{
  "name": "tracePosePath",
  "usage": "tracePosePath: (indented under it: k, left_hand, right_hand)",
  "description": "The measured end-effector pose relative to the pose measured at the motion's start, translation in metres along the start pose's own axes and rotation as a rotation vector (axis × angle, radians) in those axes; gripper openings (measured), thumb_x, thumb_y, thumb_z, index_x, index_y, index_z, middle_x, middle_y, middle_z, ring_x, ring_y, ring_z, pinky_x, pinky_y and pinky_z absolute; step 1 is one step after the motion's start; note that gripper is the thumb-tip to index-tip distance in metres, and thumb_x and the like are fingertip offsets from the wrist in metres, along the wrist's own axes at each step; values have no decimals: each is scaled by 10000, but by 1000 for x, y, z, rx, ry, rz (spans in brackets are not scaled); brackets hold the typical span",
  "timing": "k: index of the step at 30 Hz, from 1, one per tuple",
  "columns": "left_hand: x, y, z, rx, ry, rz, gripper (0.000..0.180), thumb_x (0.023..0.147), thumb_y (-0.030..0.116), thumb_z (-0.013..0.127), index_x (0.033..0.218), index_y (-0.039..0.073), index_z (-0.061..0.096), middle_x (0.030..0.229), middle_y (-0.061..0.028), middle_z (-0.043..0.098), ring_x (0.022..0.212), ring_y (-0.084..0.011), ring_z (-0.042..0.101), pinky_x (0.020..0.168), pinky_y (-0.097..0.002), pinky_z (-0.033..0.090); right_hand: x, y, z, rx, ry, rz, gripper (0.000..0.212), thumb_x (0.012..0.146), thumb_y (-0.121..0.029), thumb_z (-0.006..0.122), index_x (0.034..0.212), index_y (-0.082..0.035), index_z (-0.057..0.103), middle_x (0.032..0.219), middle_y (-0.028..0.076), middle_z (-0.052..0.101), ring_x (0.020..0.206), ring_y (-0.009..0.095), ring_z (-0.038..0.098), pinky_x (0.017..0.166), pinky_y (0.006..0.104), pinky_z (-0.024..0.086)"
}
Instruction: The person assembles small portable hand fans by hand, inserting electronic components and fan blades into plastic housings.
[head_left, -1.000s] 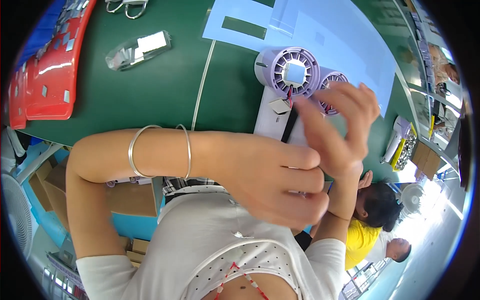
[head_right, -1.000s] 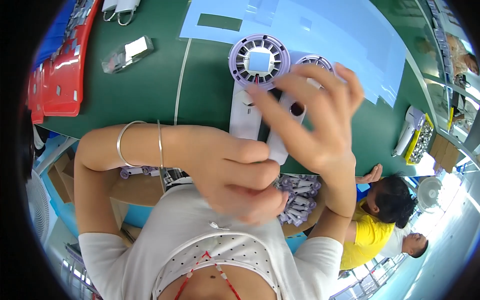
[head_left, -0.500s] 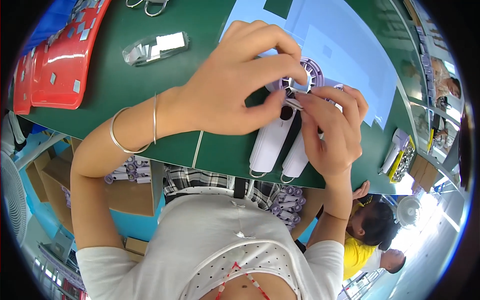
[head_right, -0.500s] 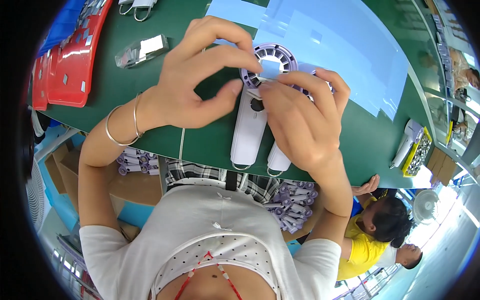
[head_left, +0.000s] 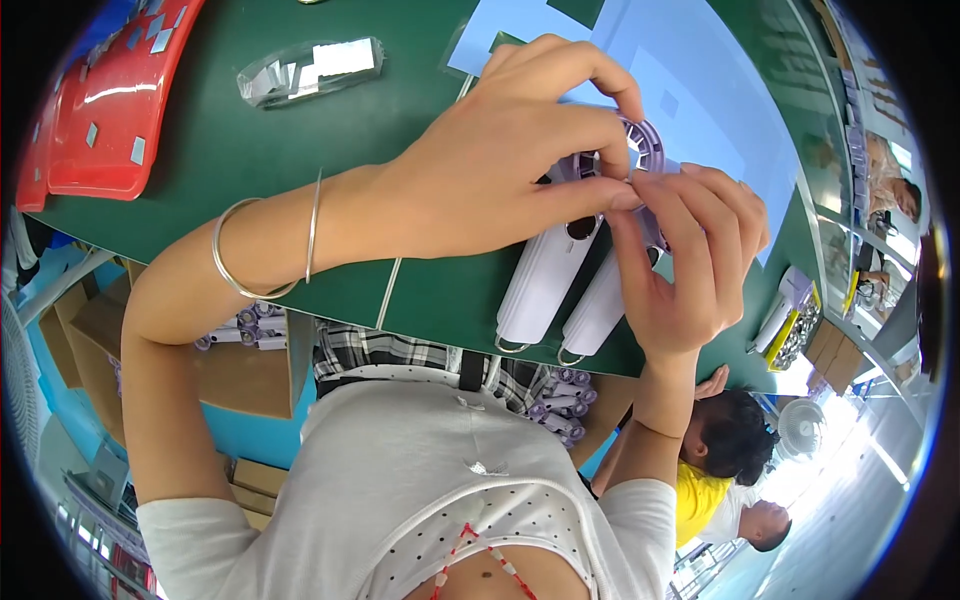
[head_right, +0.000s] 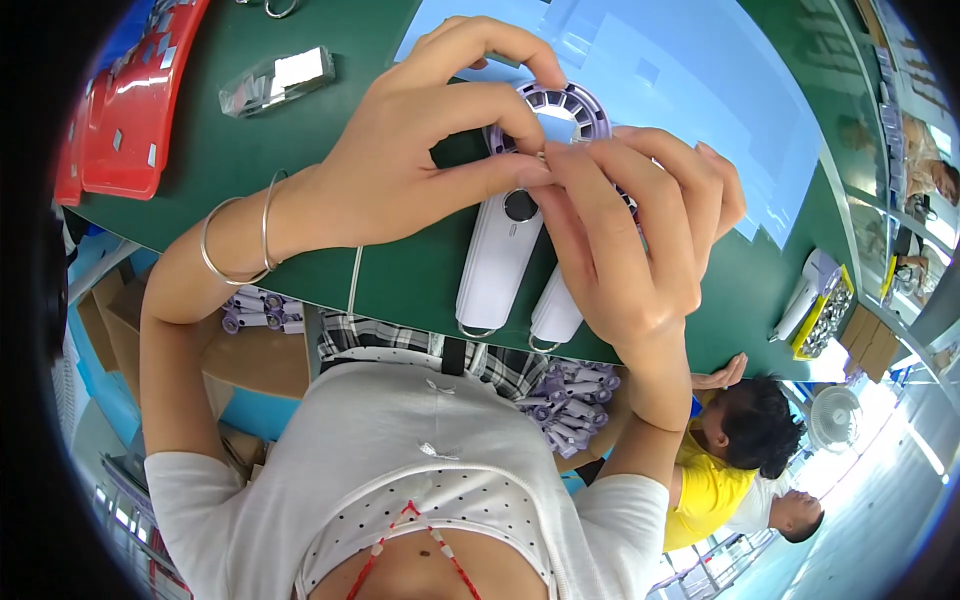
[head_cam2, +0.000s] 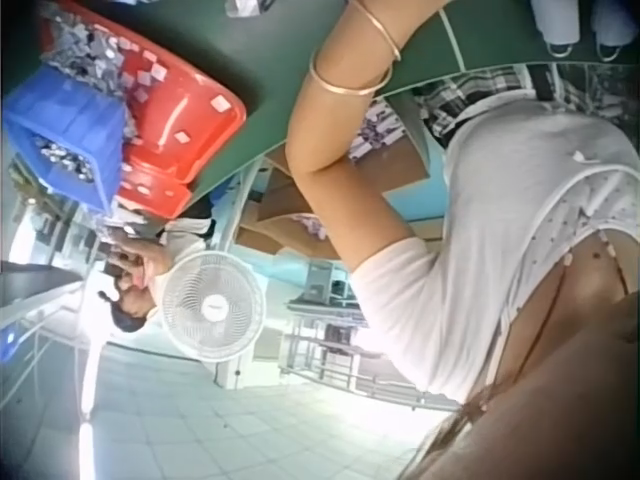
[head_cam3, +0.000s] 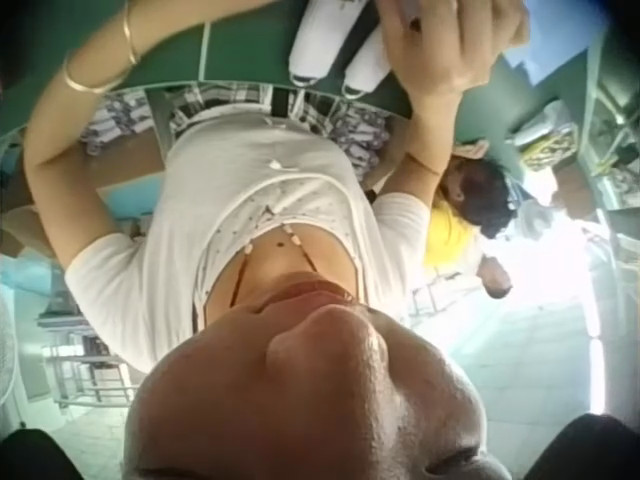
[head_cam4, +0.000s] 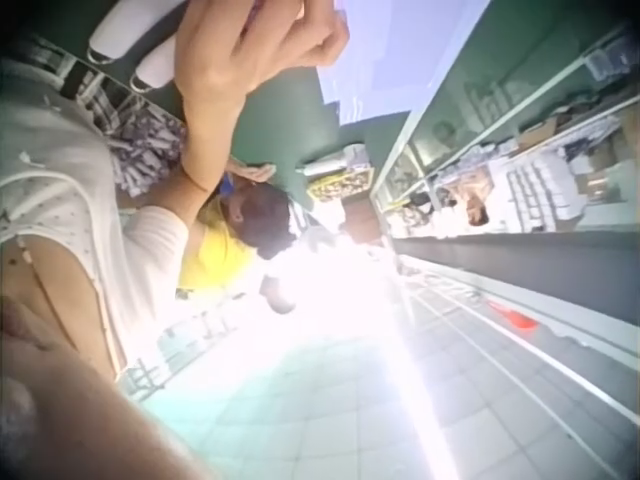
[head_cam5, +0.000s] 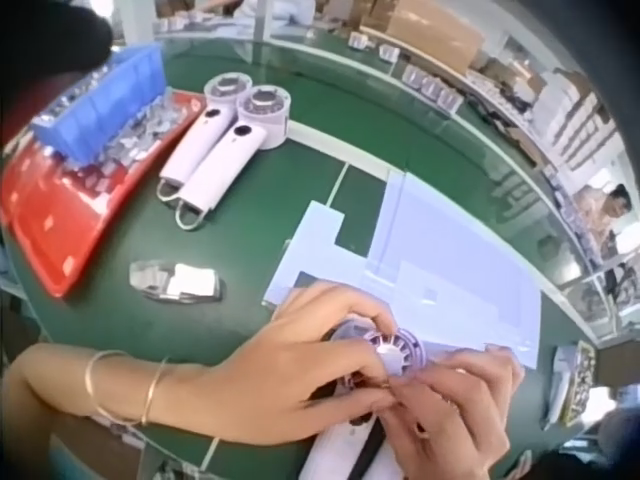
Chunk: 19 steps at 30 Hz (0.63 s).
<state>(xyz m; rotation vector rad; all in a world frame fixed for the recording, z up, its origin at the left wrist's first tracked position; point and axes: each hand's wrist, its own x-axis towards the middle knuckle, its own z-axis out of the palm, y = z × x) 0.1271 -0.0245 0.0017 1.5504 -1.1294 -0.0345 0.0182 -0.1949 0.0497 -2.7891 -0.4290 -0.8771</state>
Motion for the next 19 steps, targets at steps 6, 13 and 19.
tracePosePath:
  k: [6, 13, 19]
  left_hand:
    - [-2, -4, 4, -72, 53, -56, 678, 702, 275, 849, 1279, 90, 544, 1238, -96, 582, 1218, -300, 502, 1010, -432, 349]
    - [-2, -8, -1, 39, -63, -112, 790, 669, 244, 882, 1371, 125, 539, 1327, -77, 594, 1234, -283, 524, 1057, -399, 374]
    - [1, -4, -20, 129, -60, -72, 750, 704, 302, 855, 1357, 105, 543, 1307, -102, 599, 1216, -293, 533, 1056, -420, 359]
  right_hand:
    - [8, 5, 0, 75, -55, 54, 310, 635, -123, 845, 929, -90, 751, 931, 8, 677, 1002, 255, 636, 911, 378, 416]
    - [17, 10, 3, 104, -100, 104, 335, 649, -98, 831, 978, -101, 767, 964, 24, 676, 1025, 276, 623, 909, 365, 431]
    - [34, 7, 7, 134, -154, 87, 323, 663, -100, 825, 981, -96, 767, 982, 41, 671, 1053, 281, 611, 930, 379, 430]
